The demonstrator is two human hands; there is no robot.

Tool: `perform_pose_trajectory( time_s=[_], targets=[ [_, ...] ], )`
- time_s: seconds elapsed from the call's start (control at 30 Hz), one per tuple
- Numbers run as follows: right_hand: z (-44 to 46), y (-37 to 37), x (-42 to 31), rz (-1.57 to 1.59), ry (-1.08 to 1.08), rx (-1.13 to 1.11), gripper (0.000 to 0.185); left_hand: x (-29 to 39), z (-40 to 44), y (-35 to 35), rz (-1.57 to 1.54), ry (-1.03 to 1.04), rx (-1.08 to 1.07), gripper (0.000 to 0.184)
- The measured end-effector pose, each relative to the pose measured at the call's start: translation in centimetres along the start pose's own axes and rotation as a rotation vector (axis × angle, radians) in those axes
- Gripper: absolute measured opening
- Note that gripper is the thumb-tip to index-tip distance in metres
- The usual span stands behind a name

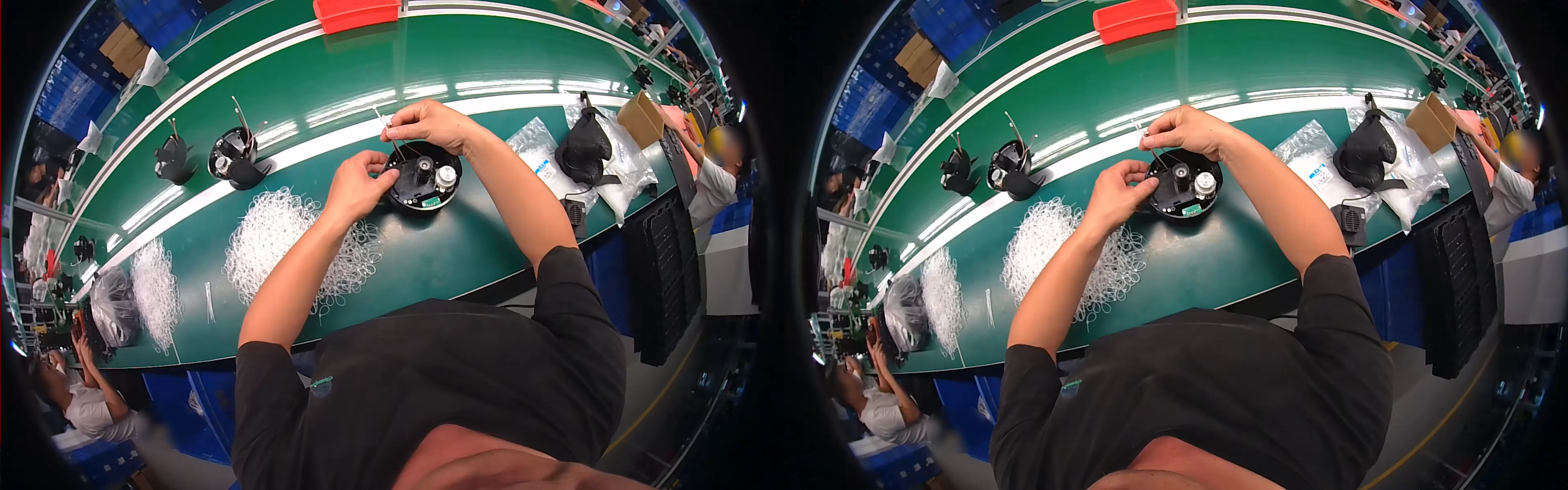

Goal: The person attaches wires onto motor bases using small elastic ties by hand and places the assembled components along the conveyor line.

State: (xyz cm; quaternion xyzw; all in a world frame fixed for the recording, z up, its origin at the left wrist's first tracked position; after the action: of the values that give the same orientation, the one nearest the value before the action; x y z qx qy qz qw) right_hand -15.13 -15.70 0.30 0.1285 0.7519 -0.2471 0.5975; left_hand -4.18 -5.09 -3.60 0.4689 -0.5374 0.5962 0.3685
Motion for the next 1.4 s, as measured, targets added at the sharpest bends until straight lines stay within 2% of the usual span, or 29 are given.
perform_pose_trajectory(
  time_s=[0.1,0.2,0.27,0.37,0.53,0.7,0.8,1.1,1.2,1.23,1.3,1.4],
  targets=[
    [0.8,0.2,0.8,0.044,0.016,-0.014,0.019,0.2,0.1,-0.3,0.027,-0.004,-0.014,0.044],
    [1.2,-0.1,1.1,0.007,0.038,0.054,0.021,-0.1,0.4,-1.6,-0.235,-0.113,0.050,0.037],
    [1.0,-0.2,0.4,-0.091,-0.018,0.117,0.021,0.7,1.2,-3.1,-0.407,-0.068,0.099,0.021],
    [0.3,0.5,-0.8,-0.201,-0.045,0.122,0.023,-0.2,2.9,-4.8,-0.652,-0.056,0.155,0.015],
    [-0.5,0.7,-1.8,-0.349,-0.022,0.184,0.024,-0.6,4.2,-4.5,-0.947,0.032,0.130,0.015],
    [0.1,0.7,-0.8,-0.271,-0.033,0.149,0.023,-0.3,4.5,-3.4,-1.022,0.034,0.100,0.016],
    [0.4,0.8,-0.5,-0.264,-0.047,0.139,0.023,0.6,4.7,-2.8,-1.018,0.089,0.069,0.018],
    [-0.1,0.4,-1.5,-0.428,-0.126,0.181,0.022,2.3,4.7,-2.5,-0.521,0.105,0.055,0.015],
    [-0.1,-0.1,-1.3,-0.160,-0.238,0.238,0.020,1.9,4.6,-2.2,-0.476,0.039,0.071,0.015],
    [-0.1,-0.2,-1.0,-0.094,-0.212,0.206,0.021,1.8,4.4,-2.2,-0.441,0.023,0.080,0.014],
    [0.0,-0.4,-1.1,-0.178,-0.171,0.132,0.021,1.8,3.9,-2.0,-0.376,-0.013,0.091,0.012],
    [0.0,-0.9,-0.6,-0.215,-0.063,0.153,0.023,3.2,3.6,-1.5,-0.167,0.138,0.112,0.013]
  ],
)
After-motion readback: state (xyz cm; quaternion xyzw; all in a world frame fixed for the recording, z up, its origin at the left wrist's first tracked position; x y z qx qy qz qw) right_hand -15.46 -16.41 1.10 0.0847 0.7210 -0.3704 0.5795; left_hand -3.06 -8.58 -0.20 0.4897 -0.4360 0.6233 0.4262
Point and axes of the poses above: each hand's wrist, its own z-axis towards the middle knuckle, its own y-axis out of the palm, x = y × z, the point moved 8 cm from there along z, towards the middle knuckle, and after that the axes turned 8 degrees about -z, right-handed, at the moved point
